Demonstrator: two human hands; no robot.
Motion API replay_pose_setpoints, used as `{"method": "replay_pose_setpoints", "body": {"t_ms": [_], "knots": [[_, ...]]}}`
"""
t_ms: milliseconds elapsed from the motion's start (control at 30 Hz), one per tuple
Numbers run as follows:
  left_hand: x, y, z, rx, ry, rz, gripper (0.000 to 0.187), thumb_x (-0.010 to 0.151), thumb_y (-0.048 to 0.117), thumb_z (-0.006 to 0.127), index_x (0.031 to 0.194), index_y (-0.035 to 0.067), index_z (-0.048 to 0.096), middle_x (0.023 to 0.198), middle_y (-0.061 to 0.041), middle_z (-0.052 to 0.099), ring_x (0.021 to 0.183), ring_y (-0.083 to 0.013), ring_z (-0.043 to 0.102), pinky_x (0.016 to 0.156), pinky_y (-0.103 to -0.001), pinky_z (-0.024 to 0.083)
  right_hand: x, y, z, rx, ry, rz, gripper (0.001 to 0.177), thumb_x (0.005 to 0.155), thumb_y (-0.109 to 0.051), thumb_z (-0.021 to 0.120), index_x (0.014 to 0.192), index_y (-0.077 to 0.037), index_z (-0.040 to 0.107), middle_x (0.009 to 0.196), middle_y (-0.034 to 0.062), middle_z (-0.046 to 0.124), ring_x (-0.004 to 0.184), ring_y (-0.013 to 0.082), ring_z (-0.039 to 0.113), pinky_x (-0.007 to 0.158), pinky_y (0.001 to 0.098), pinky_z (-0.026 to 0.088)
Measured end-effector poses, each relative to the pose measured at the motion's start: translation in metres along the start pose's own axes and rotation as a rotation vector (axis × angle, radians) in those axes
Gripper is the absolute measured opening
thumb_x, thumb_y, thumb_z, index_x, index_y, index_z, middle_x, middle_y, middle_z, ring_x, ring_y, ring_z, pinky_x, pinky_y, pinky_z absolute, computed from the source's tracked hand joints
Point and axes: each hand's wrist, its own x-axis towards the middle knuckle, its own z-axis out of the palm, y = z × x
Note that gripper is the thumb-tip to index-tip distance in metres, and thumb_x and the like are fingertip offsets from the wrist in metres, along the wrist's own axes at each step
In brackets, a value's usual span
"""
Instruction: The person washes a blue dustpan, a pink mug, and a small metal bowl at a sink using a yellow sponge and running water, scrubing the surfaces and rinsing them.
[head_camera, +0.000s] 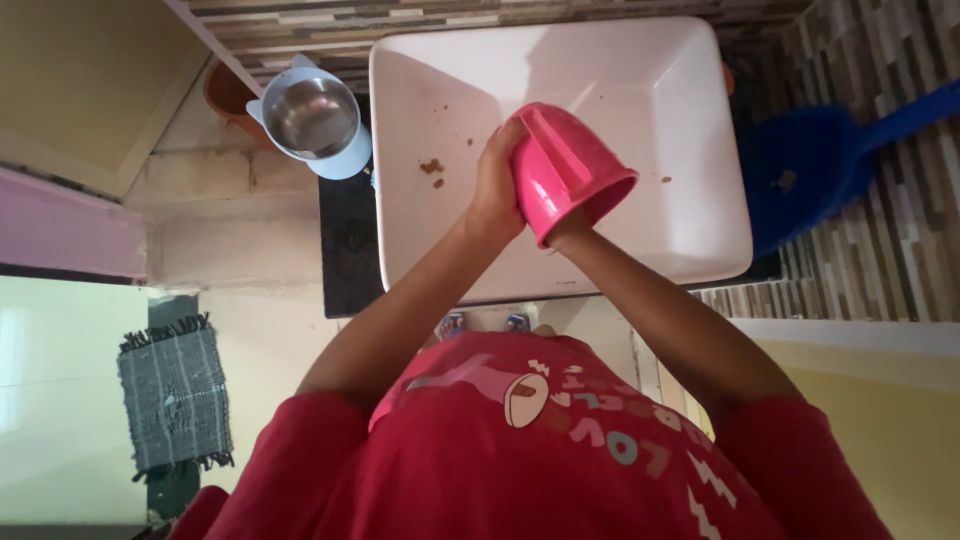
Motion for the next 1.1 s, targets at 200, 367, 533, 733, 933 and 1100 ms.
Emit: {"method": "replay_pose_setpoints", "body": {"t_ms": [200,367,533,733,933,1100], "knots": [[-0.007,0.021,-0.009,-0.168,-0.318,0.05,0.077,0.088,0.051,0.067,0.14,-0.003,0.047,0.13,-0.022,0.059,0.119,-0.0373,0.062,0.099,-0.054,0.057,-0.01,-0.074,0.045,0.164,-0.148,0.076,0.043,0.106,-0.033,0.049,0.143,-0.01,0.048,0.14,0.0088,0.06,0.129,0.0225,0.062,0.109,0.037,0.055],[-0.021,0.092,-0.012,0.263,-0.517,-0.239,0.095,0.078,0.041,0.081,0.159,0.016,0.036,0.15,-0.015,0.048,0.138,-0.0369,0.05,0.125,-0.058,0.037,-0.02,-0.107,0.042,0.03,-0.455,0.162,0.043,0.109,-0.031,0.051,0.145,-0.007,0.049,0.142,0.0118,0.06,0.13,0.027,0.063,0.11,0.0408,0.055],[-0.031,0.088,0.017,0.429,-0.134,-0.367,0.09,0.081,0.052,0.076,0.156,0.019,0.04,0.143,-0.014,0.053,0.126,-0.0374,0.053,0.1,-0.067,0.041,-0.017,-0.084,-0.001,0.171,-0.398,0.217,0.048,0.112,-0.025,0.054,0.154,-0.004,0.046,0.15,0.0147,0.058,0.137,0.0287,0.059,0.115,0.0428,0.052],[-0.043,0.059,0.047,0.376,-0.024,-0.03,0.076,0.076,0.035,0.08,0.136,-0.002,0.052,0.119,-0.02,0.065,0.114,-0.0348,0.065,0.094,-0.048,0.056,-0.014,-0.034,-0.019,0.122,-0.373,0.055,0.05,0.112,-0.02,0.054,0.157,-0.008,0.037,0.156,0.0145,0.046,0.145,0.0283,0.051,0.124,0.044,0.046],[-0.05,0.06,0.043,0.34,-0.213,0.078,0.064,0.081,0.029,0.076,0.134,-0.004,0.06,0.119,-0.022,0.066,0.112,-0.0338,0.064,0.097,-0.043,0.056,-0.052,-0.056,0.036,-0.194,-0.215,0.062,0.056,0.11,-0.022,0.051,0.159,-0.011,0.028,0.161,0.0115,0.039,0.148,0.0244,0.044,0.122,0.0404,0.045],[-0.045,0.074,0.037,0.133,-0.837,0.262,0.063,0.085,0.036,0.069,0.139,0.005,0.059,0.128,-0.015,0.066,0.122,-0.0294,0.067,0.11,-0.044,0.057,-0.056,-0.08,0.067,-0.657,-0.393,-0.241,0.047,0.117,-0.024,0.049,0.16,-0.01,0.035,0.159,0.0098,0.047,0.15,0.0228,0.05,0.124,0.0384,0.051]]}}
